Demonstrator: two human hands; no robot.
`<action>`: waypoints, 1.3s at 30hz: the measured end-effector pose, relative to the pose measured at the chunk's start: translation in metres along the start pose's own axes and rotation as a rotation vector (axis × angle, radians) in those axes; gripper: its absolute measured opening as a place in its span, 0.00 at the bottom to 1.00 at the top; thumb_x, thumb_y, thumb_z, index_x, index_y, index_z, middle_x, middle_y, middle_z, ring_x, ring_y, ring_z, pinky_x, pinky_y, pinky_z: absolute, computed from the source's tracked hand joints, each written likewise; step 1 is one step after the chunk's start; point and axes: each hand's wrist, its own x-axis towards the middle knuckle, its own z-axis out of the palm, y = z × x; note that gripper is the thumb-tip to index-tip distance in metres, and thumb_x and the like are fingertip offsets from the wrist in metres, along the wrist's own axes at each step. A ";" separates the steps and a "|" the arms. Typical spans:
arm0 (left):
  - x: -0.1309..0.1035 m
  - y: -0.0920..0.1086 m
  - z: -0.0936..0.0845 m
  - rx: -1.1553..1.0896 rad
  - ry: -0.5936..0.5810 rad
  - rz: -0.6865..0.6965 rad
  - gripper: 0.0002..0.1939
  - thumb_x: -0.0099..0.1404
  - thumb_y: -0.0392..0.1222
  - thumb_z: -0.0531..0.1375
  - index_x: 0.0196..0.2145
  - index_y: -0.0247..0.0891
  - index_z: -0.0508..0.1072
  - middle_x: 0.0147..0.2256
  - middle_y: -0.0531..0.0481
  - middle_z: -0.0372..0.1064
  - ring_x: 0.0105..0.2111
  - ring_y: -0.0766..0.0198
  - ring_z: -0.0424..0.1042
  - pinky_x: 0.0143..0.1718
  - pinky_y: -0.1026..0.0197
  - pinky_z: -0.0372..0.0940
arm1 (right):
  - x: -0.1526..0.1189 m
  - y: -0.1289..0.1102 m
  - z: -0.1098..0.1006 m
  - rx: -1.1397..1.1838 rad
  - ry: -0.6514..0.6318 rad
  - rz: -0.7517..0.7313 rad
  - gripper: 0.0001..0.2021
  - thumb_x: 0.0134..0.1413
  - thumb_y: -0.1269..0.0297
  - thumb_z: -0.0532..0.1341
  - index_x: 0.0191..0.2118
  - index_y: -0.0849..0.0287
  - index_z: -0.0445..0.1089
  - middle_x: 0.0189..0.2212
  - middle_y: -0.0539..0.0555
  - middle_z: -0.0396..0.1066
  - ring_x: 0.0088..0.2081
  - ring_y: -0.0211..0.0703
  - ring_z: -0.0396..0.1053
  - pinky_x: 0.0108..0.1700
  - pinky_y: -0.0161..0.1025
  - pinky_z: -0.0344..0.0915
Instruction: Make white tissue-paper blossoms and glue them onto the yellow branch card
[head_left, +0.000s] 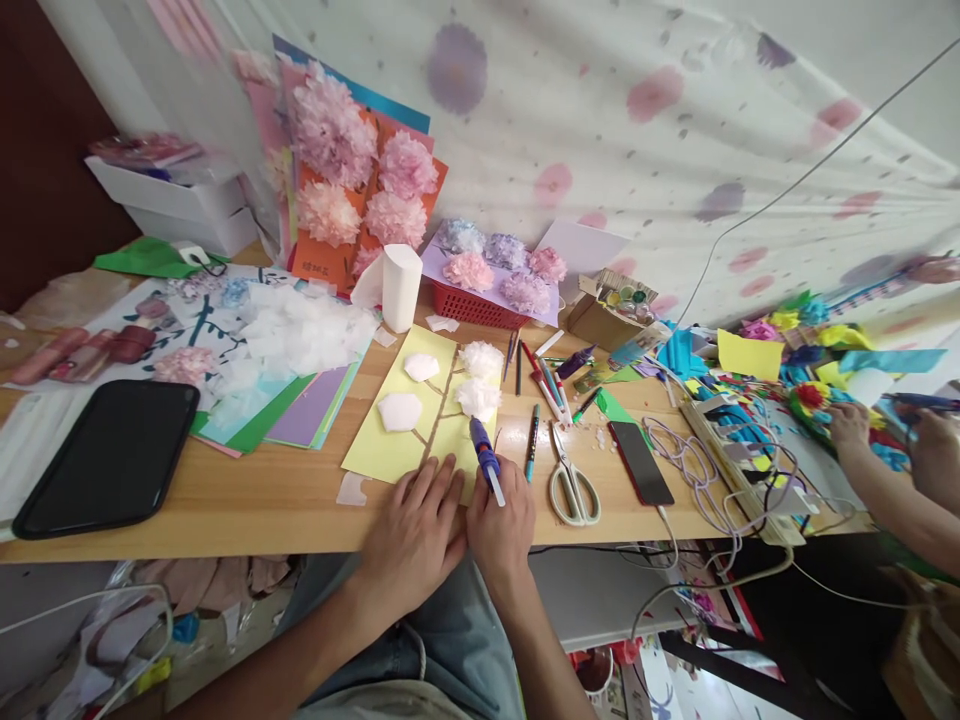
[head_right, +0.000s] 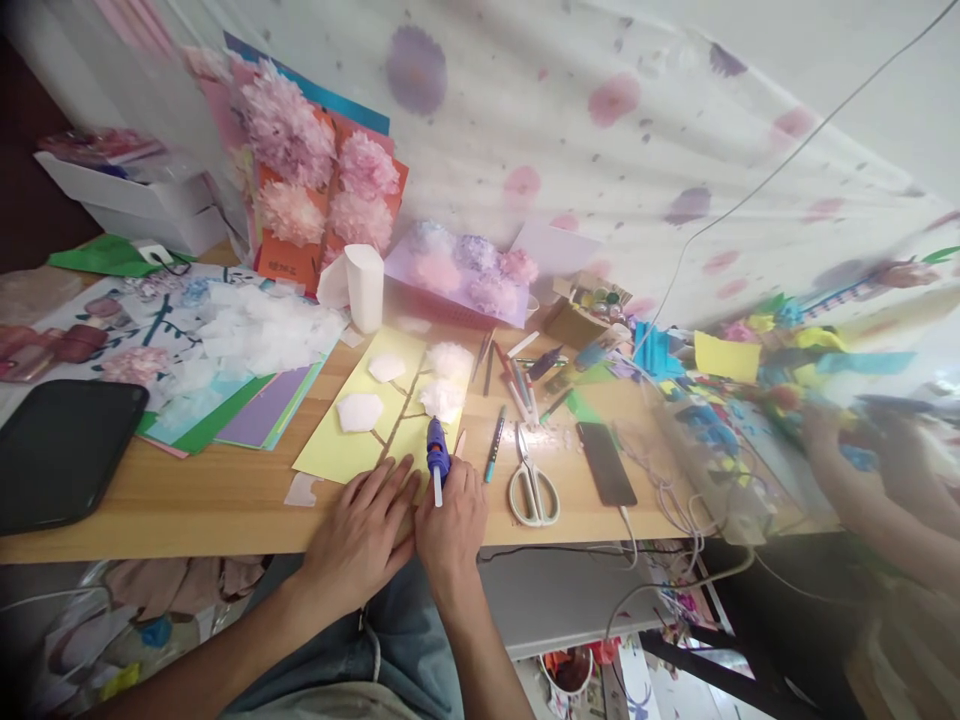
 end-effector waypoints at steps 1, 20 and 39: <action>0.000 0.000 0.000 -0.001 -0.004 0.002 0.27 0.71 0.51 0.56 0.62 0.34 0.70 0.65 0.40 0.62 0.64 0.47 0.60 0.62 0.47 0.54 | 0.000 0.000 0.000 -0.002 0.011 -0.006 0.12 0.69 0.63 0.48 0.45 0.60 0.66 0.36 0.58 0.72 0.38 0.51 0.70 0.41 0.45 0.65; 0.000 -0.001 0.002 -0.040 -0.026 -0.001 0.28 0.71 0.50 0.56 0.63 0.34 0.68 0.66 0.41 0.61 0.65 0.46 0.58 0.62 0.46 0.53 | 0.002 0.000 0.001 -0.001 -0.014 -0.007 0.08 0.67 0.65 0.50 0.44 0.59 0.66 0.36 0.57 0.72 0.38 0.51 0.69 0.42 0.46 0.65; -0.002 -0.002 0.004 -0.122 -0.089 -0.029 0.42 0.61 0.61 0.62 0.66 0.35 0.64 0.69 0.39 0.56 0.67 0.45 0.54 0.66 0.45 0.51 | -0.001 0.000 0.002 -0.027 -0.004 -0.017 0.10 0.69 0.62 0.49 0.44 0.58 0.65 0.35 0.57 0.71 0.38 0.50 0.68 0.41 0.45 0.64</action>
